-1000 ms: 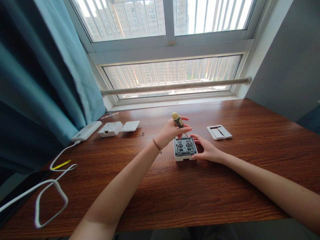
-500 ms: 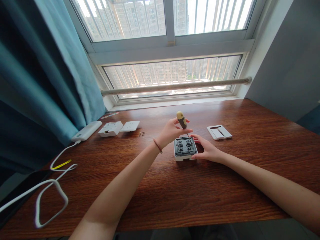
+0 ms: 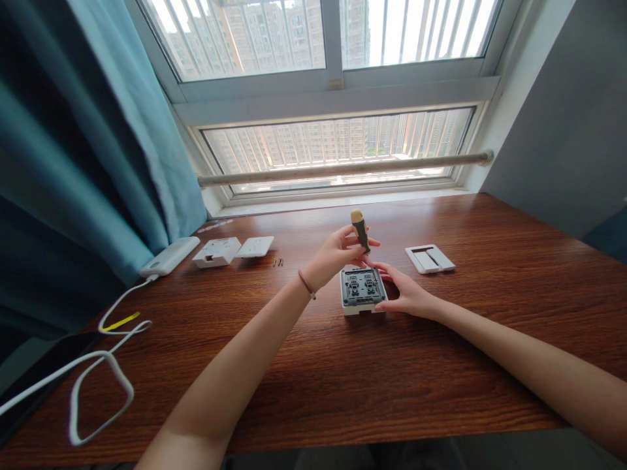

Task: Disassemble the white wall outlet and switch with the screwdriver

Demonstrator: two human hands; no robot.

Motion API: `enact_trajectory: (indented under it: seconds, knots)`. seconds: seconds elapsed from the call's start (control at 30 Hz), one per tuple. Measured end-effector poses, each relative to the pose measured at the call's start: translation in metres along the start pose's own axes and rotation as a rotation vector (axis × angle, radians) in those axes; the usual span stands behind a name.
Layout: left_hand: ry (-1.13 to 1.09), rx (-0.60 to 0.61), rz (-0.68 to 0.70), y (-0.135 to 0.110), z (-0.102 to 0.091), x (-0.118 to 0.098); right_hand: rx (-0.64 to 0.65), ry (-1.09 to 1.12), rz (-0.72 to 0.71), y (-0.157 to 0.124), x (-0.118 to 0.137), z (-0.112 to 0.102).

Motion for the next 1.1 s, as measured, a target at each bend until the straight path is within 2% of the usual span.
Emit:
enact_trajectory:
  seconds: [0.1, 0.33, 0.43, 0.7, 0.87, 0.93, 1.1]
  knots:
    - [0.032, -0.005, -0.014, 0.001, 0.0, 0.002, 0.001, 0.003, 0.002, 0.0, 0.0, 0.0]
    - [0.38, -0.187, 0.0, 0.003, 0.0, 0.003, -0.007, -0.008, -0.038, 0.001, -0.002, 0.0]
    - [0.318, -0.178, -0.004, 0.002, 0.002, 0.001, -0.009, -0.02, -0.028, 0.001, -0.003, 0.0]
    - [0.076, 0.001, 0.007, -0.001, 0.0, -0.003, -0.017, -0.02, -0.002, -0.001, -0.001, -0.001]
    - [0.015, 0.056, 0.021, 0.001, 0.0, 0.001, -0.002, -0.014, 0.006, 0.0, 0.006, 0.0]
    - [0.045, 0.038, 0.012, 0.001, 0.001, 0.001, -0.005, -0.012, 0.001, 0.0, 0.005, 0.0]
    - [0.283, -0.124, 0.023, 0.001, 0.001, -0.001, -0.017, -0.018, -0.023, 0.001, 0.001, -0.001]
Point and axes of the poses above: each hand's wrist, its own y-axis towards the middle knuckle, its own z-axis out of the palm, x = y × z, the point moved 3 cm from there along y, towards the middle knuckle, and after that the axes turned 4 degrees about y, right-handed, at the moved point
